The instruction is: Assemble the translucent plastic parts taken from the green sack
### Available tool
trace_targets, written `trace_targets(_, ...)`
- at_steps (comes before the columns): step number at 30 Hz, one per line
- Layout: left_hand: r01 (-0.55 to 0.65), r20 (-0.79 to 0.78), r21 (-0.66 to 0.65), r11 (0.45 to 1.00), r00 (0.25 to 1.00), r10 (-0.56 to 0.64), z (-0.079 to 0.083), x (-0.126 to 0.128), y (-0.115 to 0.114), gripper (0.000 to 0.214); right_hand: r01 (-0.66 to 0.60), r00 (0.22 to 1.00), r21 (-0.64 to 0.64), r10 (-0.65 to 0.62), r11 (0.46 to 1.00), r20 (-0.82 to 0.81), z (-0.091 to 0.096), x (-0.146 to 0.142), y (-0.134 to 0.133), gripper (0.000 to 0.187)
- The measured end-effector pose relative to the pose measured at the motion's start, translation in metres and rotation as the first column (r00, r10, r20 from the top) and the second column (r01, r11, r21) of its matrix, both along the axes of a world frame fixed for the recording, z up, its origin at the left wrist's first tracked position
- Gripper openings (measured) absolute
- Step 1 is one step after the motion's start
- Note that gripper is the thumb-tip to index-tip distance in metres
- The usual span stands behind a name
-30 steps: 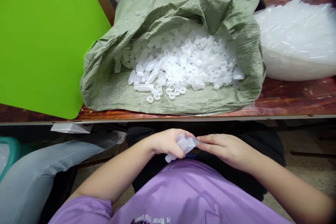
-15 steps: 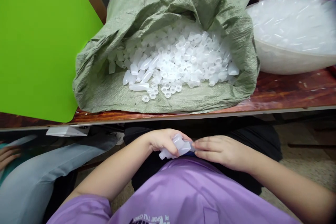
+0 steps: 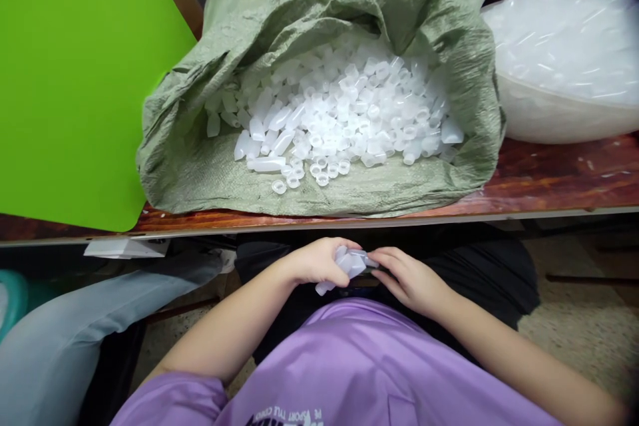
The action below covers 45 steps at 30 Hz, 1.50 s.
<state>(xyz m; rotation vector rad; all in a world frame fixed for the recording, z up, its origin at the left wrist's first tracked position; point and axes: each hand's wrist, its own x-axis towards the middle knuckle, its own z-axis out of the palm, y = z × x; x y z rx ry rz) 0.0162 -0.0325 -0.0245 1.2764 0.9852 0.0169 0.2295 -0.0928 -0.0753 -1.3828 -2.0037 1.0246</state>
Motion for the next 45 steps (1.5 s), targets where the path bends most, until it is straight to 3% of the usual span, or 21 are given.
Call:
trace_targets(2,0.009,-0.016,-0.004,1.0,1.0,-0.009,-0.004,0.002,-0.003,0.073,0.053,0.998,-0.151,-0.058,0.987,-0.031,-0.006,-0.004,-0.002,0.032)
trace_targets(4,-0.005,-0.017,0.001,1.0,1.0,0.005,-0.007,0.003,-0.005,0.073,0.14,0.988,-0.25,-0.152,0.958,-0.029,-0.01,-0.007,-0.002,0.041)
trace_targets(6,-0.044,0.004,-0.008,0.999,0.999,0.044,-0.01,0.003,-0.005,0.072,0.161,0.986,-0.18,-0.168,0.97,-0.024,-0.012,-0.008,-0.002,0.037)
trace_targets(9,-0.083,0.028,-0.049,0.995,0.996,0.084,-0.014,0.002,-0.005,0.069,0.061,0.998,-0.013,-0.062,0.998,-0.013,-0.009,-0.008,-0.001,0.031)
trace_targets(11,-0.087,0.023,-0.056,0.995,0.996,0.089,-0.016,0.002,-0.008,0.069,0.049,0.997,-0.051,-0.052,0.998,-0.058,-0.009,-0.009,-0.002,0.023)
trace_targets(13,-0.095,-0.006,-0.037,0.995,0.995,0.095,-0.017,0.003,-0.011,0.069,0.126,0.981,-0.17,-0.149,0.977,-0.126,-0.011,-0.013,-0.003,0.021)
trace_targets(15,-0.088,-0.058,0.014,0.996,0.994,0.089,-0.016,0.006,-0.016,0.068,0.198,0.955,-0.261,-0.246,0.945,-0.168,-0.016,-0.019,-0.004,0.023)
trace_targets(18,-0.021,-0.179,0.206,0.978,0.982,0.059,-0.014,0.011,-0.02,0.068,0.229,0.926,-0.336,-0.311,0.914,-0.216,-0.025,-0.029,-0.003,0.03)
trace_targets(22,0.101,-0.293,0.466,0.879,0.955,0.045,-0.017,0.016,-0.02,0.068,0.24,0.887,-0.413,-0.371,0.878,-0.274,-0.028,-0.034,0.002,0.038)
trace_targets(25,0.122,-0.285,0.518,0.846,0.958,0.037,-0.021,0.018,-0.018,0.067,0.248,0.881,-0.449,-0.393,0.859,-0.265,-0.025,-0.028,0.008,0.039)
trace_targets(30,0.086,-0.2,0.515,0.853,0.98,0.022,-0.022,0.02,-0.021,0.071,0.297,0.849,-0.452,-0.449,0.841,-0.278,-0.023,-0.023,0.01,0.042)
trace_targets(34,0.103,-0.2,0.55,0.829,0.98,0.011,-0.023,0.02,-0.026,0.071,0.283,0.789,-0.559,-0.521,0.779,-0.327,-0.026,-0.036,0.008,0.048)
trace_targets(40,0.18,-0.303,0.592,0.786,0.953,0.01,-0.037,0.018,-0.028,0.068,0.188,0.775,-0.757,-0.568,0.626,-0.278,-0.029,-0.053,0.009,0.039)
trace_targets(42,0.166,-0.298,0.608,0.776,0.954,0.03,-0.043,0.019,-0.026,0.069,0.178,0.785,-0.776,-0.564,0.604,-0.258,-0.029,-0.052,0.014,0.038)
trace_targets(45,0.092,-0.277,0.611,0.786,0.955,0.104,-0.047,0.024,-0.018,0.07,0.208,0.803,-0.76,-0.551,0.616,-0.227,-0.028,-0.044,0.026,0.04)
